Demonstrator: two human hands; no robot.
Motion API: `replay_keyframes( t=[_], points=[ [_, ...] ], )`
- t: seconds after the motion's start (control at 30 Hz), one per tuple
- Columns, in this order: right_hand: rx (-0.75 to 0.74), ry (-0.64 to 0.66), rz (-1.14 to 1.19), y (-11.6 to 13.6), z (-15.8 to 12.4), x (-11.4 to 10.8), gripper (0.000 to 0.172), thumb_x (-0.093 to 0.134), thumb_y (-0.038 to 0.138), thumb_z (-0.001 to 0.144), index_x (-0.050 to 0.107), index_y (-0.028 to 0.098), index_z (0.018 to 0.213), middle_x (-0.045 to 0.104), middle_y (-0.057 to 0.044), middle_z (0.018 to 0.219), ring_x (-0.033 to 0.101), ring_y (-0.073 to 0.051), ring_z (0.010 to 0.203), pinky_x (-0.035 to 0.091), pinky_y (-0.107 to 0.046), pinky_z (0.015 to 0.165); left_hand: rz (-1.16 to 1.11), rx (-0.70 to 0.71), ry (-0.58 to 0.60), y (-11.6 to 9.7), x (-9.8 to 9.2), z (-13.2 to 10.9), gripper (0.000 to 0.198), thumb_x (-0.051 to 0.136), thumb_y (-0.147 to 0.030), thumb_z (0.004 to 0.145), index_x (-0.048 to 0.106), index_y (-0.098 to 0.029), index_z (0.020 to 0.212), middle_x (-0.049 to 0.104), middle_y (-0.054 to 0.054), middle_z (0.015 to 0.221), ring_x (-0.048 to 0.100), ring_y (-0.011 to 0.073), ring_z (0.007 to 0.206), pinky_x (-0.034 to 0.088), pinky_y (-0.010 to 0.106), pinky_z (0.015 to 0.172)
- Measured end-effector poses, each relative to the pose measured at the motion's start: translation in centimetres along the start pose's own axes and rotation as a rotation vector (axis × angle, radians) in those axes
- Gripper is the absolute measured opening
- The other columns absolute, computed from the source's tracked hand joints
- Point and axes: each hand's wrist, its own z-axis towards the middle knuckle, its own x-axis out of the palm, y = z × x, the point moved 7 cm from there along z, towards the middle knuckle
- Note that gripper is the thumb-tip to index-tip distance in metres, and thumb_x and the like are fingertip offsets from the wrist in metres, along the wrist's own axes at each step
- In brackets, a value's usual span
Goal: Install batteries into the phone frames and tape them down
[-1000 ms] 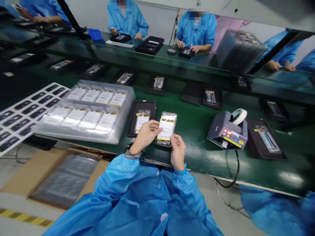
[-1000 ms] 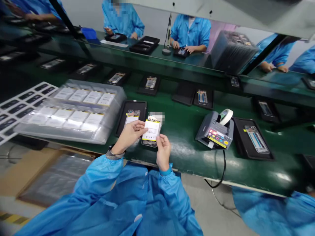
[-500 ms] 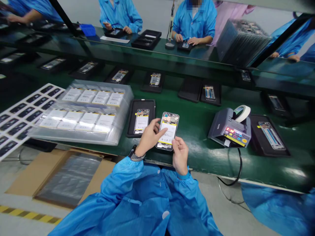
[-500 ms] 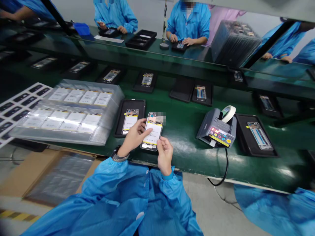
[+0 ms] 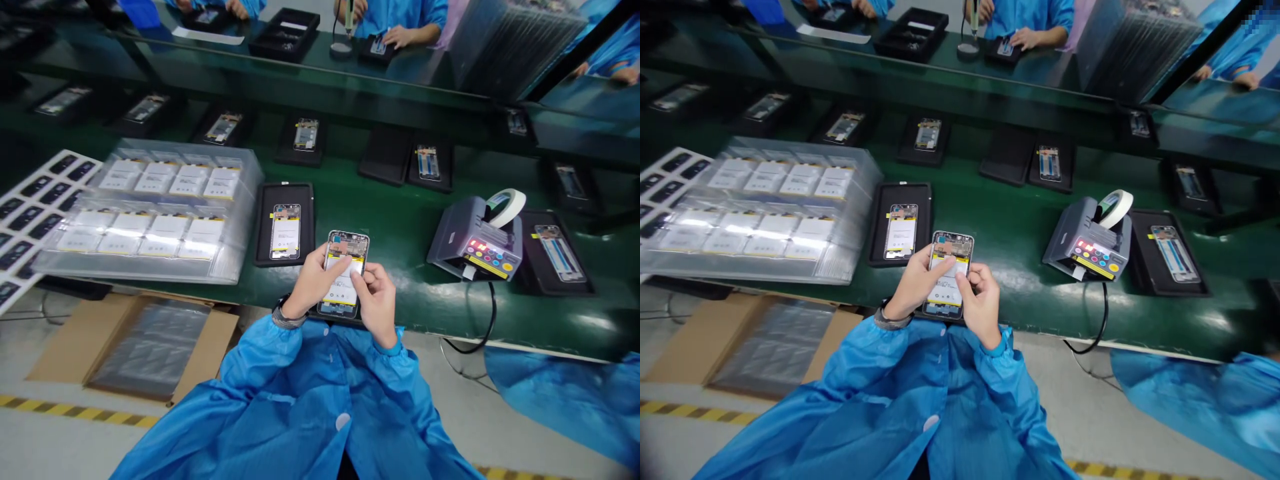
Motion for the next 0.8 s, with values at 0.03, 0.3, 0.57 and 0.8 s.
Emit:
replay_keyframes(
  t=[0.03,0.3,0.57,0.8],
  points=[
    [0.011,-0.003,0.008,-0.1,-0.4,0.1,0.035,0.074,0.050,0.088,0.059,0.022,0.101,0.072,0.001,0.076,0.068,-0.018,0.064,0.056,-0.029,0.061,0.031,0.012,-0.006,-0.2,0.0,0.0,0.043,0.076,-0.047,0.082,0.067,-0.014,0.108,0.074,0.007,0.097,0.070,0.0191,0.079,0.055,0.025,0.066],
    [-0.080,-0.036,-0.170,1.8,-1.4,0.0,0.030,0.069,0.043,0.093,0.062,0.023,0.115,0.074,-0.003,0.095,0.067,-0.018,0.077,0.054,-0.029,0.070,0.106,0.041,0.034,-0.8,0.7,-1.6,0.038,0.072,-0.046,0.086,0.067,-0.014,0.106,0.075,0.008,0.099,0.070,0.0205,0.084,0.054,0.026,0.071],
    [-0.131,-0.016,-0.235,3.3,-1.6,0.6,0.024,0.063,0.040,0.097,0.063,0.023,0.113,0.072,-0.003,0.095,0.066,-0.018,0.079,0.052,-0.028,0.072,0.205,0.121,-0.001,-2.0,0.6,-2.6,0.034,0.070,-0.043,0.087,0.068,-0.015,0.105,0.074,0.007,0.096,0.068,0.0205,0.084,0.054,0.026,0.074],
    [-0.200,-0.030,-0.345,4.1,-1.7,0.5,0.019,0.063,0.038,0.098,0.064,0.021,0.106,0.068,0.000,0.082,0.060,-0.014,0.069,0.048,-0.025,0.065,0.211,0.145,-0.009,-2.4,0.5,-3.1,0.032,0.068,-0.042,0.089,0.067,-0.014,0.106,0.074,0.007,0.093,0.068,0.0191,0.080,0.053,0.025,0.070]
  ],
)
